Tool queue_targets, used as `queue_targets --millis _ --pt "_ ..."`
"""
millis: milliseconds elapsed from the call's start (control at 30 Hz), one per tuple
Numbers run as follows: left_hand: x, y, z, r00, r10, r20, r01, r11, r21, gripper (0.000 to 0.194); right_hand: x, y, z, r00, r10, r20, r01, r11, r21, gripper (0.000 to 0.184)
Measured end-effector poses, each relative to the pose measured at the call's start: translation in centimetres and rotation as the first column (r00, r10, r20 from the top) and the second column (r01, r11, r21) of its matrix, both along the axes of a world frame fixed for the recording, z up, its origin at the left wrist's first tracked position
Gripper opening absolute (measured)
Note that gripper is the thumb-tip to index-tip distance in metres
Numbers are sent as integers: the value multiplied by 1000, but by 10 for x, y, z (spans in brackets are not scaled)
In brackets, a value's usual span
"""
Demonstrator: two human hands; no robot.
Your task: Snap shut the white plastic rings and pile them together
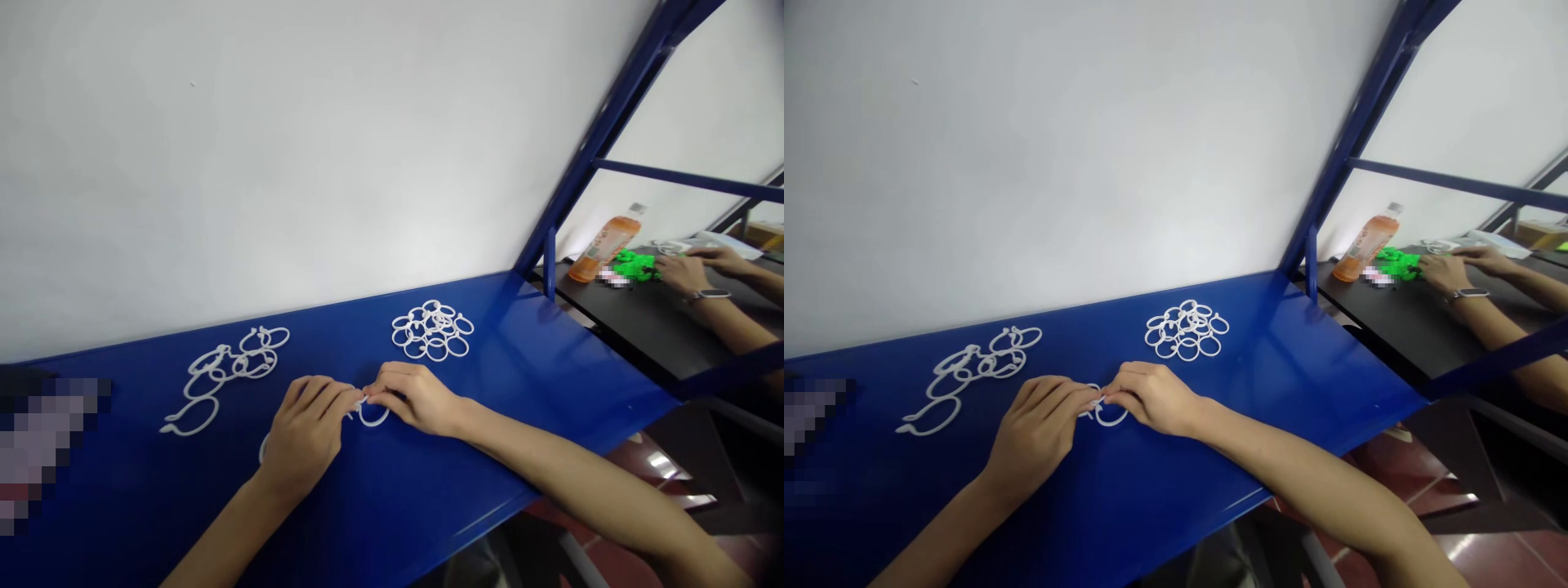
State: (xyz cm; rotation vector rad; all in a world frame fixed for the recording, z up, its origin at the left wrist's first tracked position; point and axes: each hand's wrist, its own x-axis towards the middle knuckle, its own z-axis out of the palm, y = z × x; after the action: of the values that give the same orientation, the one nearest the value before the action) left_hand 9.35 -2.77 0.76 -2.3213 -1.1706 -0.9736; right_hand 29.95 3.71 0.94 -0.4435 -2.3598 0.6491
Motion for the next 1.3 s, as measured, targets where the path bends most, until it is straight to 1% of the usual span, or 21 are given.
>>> queue_targets --millis 233,367,500,833,1000,1133,1300 --pt "1 -1 -2 1000 16 16 -17 998 57 21 0 -3 4 1000 8 22 -7 1000 -18 17" --pt "1 -1 -3 1000 -3 -8 3 998 69 24 1 -4 4 1000 6 26 -7 1000 21 19" --pt "0 0 -4 999 -39 -17 41 995 88 22 0 -5 4 1000 10 20 -11 998 58 21" --pt "-1 0 -4 998 -48 -42 51 995 89 25 0 -5 2 994 -14 105 3 995 103 22" --pt "-1 -1 -2 996 -50 -70 56 995 86 29 0 -5 2 994 -14 107 2 993 116 24" --pt "-3 0 -2 993 -52 -103 61 994 89 30 1 -5 2 990 -18 137 2 993 116 22" --pt "-3 0 -1 991 -61 -119 69 995 66 34 1 -4 1 993 -19 118 2 991 137 21"
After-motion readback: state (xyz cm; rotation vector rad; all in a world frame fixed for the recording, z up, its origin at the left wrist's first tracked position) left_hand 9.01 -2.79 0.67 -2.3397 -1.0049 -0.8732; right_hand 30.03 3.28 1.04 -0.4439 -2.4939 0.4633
